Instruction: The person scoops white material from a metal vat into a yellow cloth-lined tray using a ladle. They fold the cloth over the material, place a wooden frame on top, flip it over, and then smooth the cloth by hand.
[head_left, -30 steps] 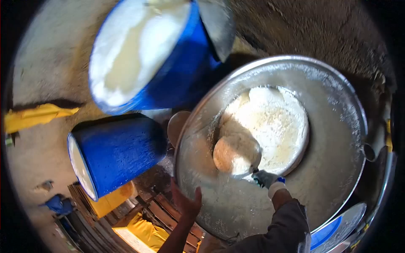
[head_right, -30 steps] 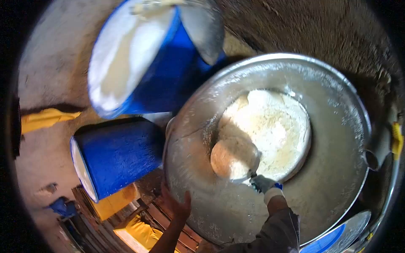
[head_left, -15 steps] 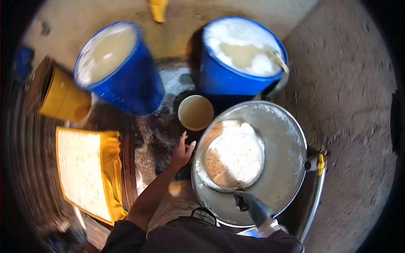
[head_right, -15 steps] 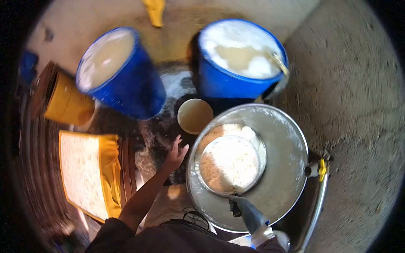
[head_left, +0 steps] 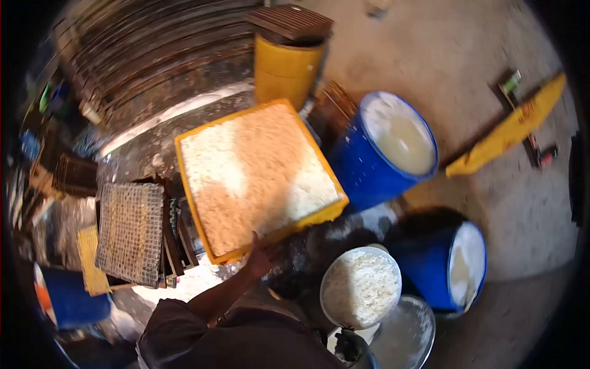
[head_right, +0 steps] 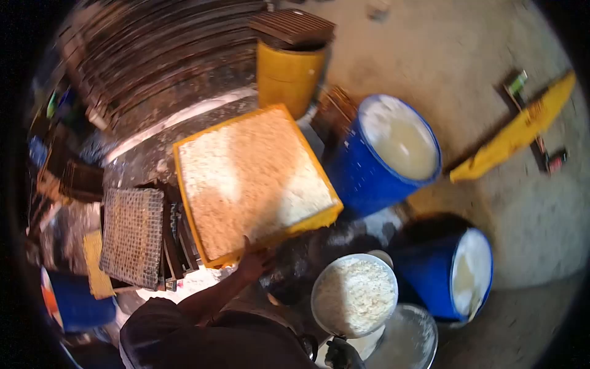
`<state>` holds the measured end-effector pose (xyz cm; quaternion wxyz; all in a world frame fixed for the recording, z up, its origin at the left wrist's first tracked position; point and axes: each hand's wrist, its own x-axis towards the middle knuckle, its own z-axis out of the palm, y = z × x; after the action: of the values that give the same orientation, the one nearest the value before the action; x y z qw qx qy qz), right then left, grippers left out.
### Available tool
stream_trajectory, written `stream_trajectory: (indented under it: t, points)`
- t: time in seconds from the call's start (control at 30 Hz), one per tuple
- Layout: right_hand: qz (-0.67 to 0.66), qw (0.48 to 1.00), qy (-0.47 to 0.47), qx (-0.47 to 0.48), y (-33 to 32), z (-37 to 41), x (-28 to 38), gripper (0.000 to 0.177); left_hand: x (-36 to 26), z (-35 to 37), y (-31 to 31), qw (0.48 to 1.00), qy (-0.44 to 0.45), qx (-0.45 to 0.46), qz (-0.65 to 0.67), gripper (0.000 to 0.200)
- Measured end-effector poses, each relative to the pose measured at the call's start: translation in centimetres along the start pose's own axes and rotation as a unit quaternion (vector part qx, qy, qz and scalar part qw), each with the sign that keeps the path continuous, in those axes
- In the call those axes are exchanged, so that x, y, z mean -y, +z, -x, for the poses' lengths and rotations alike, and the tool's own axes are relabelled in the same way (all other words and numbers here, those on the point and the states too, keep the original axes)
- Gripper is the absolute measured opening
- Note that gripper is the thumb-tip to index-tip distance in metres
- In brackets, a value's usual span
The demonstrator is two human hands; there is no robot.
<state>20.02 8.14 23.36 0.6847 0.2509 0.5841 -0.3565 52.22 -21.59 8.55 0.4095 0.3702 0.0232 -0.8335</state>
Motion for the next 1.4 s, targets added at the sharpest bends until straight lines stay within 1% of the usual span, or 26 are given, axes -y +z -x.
stream_trajectory:
  t: [0.03, 0.07, 0.13, 0.17, 0.23, 0.27, 0.33, 0.47, 0.53, 0.57, 0.63, 0.67, 0.73, 0.83, 0.87, 0.93, 0.97, 1.03, 1.13, 1.17, 1.23, 1.27, 1.3, 1.33, 1.37, 1.4]
  points:
    - [0.075, 0.997, -0.012, 0.015, 4.8, 1.6, 0.9, 0.019, -0.3, 0.1, -0.1, 0.998, -0.001, 0.053, 0.018, 0.078]
    - [0.089, 0.994, -0.015, 0.066, 10.8, 4.4, 1.9, 0.020, -0.4, 0.2, -0.2, 0.994, -0.005, 0.107, 0.033, 0.069]
    - [0.115, 0.987, -0.018, 0.114, 16.4, 5.2, 3.3, 0.020, 0.6, -1.3, -1.6, 0.994, 0.000, 0.101, 0.039, 0.062]
    - [0.104, 0.962, -0.006, 0.251, 18.4, 3.4, 4.2, 0.017, 0.8, -1.6, -1.7, 0.996, -0.008, 0.089, 0.030, 0.055]
    - [0.101, 0.918, 0.013, 0.383, 21.9, 3.0, 4.1, 0.015, 0.9, -2.2, -1.5, 0.996, 0.007, 0.085, 0.040, 0.051]
    - [0.282, 0.882, -0.215, 0.310, 27.3, 6.6, 2.0, 0.017, 0.9, -2.4, -1.5, 0.998, 0.007, 0.057, 0.013, 0.052]
    - [0.438, 0.762, -0.426, 0.216, 33.5, 8.4, 1.2, 0.024, 1.2, -3.0, -2.5, 0.999, 0.009, 0.023, -0.021, 0.059]
    - [0.531, 0.631, -0.517, 0.228, 39.2, 6.0, 3.0, 0.038, 1.5, -2.6, -2.7, 0.997, 0.035, 0.050, -0.040, 0.057]
    - [0.548, 0.598, -0.539, 0.227, 41.1, 4.6, 4.0, 0.042, 2.1, -3.6, -3.6, 0.995, 0.044, 0.085, -0.038, 0.061]
    - [0.492, 0.678, -0.482, 0.256, 41.9, 3.8, 4.5, 0.037, 2.7, -4.5, -4.7, 0.995, 0.042, 0.085, -0.040, 0.061]
    - [0.427, 0.751, -0.418, 0.279, 43.0, 2.1, 5.5, 0.033, 3.3, -5.5, -6.1, 0.984, 0.061, 0.163, -0.032, 0.063]
    - [0.317, 0.837, -0.320, 0.312, 43.2, 1.3, 6.2, 0.032, 3.0, -4.8, -5.5, 0.985, 0.054, 0.162, -0.033, 0.063]
    - [0.184, 0.901, -0.215, 0.330, 42.9, -0.5, 7.6, 0.032, 1.3, -2.6, -3.0, 0.988, 0.078, 0.130, -0.036, 0.063]
    - [0.187, 0.887, -0.271, 0.325, 41.1, -4.4, 10.3, 0.030, 1.0, -2.1, -2.6, 0.994, 0.026, 0.099, -0.044, 0.065]
    - [0.213, 0.885, -0.321, 0.262, 40.2, -6.4, 11.6, 0.031, 0.8, -1.9, -2.4, 0.994, 0.017, 0.097, -0.054, 0.065]
    - [0.220, 0.882, -0.369, 0.195, 38.6, -8.1, 13.8, 0.031, 0.5, -1.3, -1.9, 0.993, 0.024, 0.107, -0.037, 0.065]
    - [0.194, 0.878, -0.406, 0.161, 38.4, -8.3, 15.3, 0.030, 0.4, -1.4, -2.0, 0.993, 0.014, 0.107, -0.052, 0.065]
    - [0.139, 0.864, -0.475, 0.092, 38.4, -8.1, 19.1, 0.028, 0.3, -2.3, -2.4, 0.997, -0.032, 0.043, -0.049, 0.065]
    - [0.053, 0.831, -0.554, -0.016, 35.4, -7.8, 23.0, 0.028, 0.4, -3.5, -4.1, 0.996, -0.064, 0.060, -0.035, 0.066]
    - [0.017, 0.821, -0.571, -0.015, 32.9, -5.7, 22.5, 0.028, 0.3, -3.3, -4.1, 0.995, -0.065, 0.054, -0.051, 0.066]
    - [-0.052, 0.796, -0.604, -0.010, 28.3, -1.0, 21.2, 0.028, -0.6, -3.0, -1.7, 0.980, -0.170, 0.099, -0.035, 0.069]
    - [-0.081, 0.814, -0.574, 0.032, 24.8, 1.0, 20.0, 0.027, -0.4, -2.7, -0.5, 0.980, -0.169, 0.094, -0.050, 0.069]
    - [-0.123, 0.788, -0.598, 0.075, 18.1, -2.7, 19.9, 0.024, 0.2, -2.5, 1.1, 0.973, -0.174, 0.098, -0.116, 0.072]
    - [-0.188, 0.773, -0.604, -0.041, 15.7, -1.9, 18.0, 0.020, 1.1, -2.3, 2.7, 0.961, -0.181, 0.105, -0.182, 0.075]
    - [-0.200, 0.779, -0.595, 0.005, 9.4, -4.5, 16.5, 0.020, 2.3, -2.1, 4.5, 0.943, -0.191, 0.115, -0.249, 0.078]
    - [-0.223, 0.804, -0.551, 0.017, 5.2, -4.3, 14.4, 0.022, 3.9, -2.0, 6.6, 0.919, -0.178, 0.118, -0.331, 0.078]
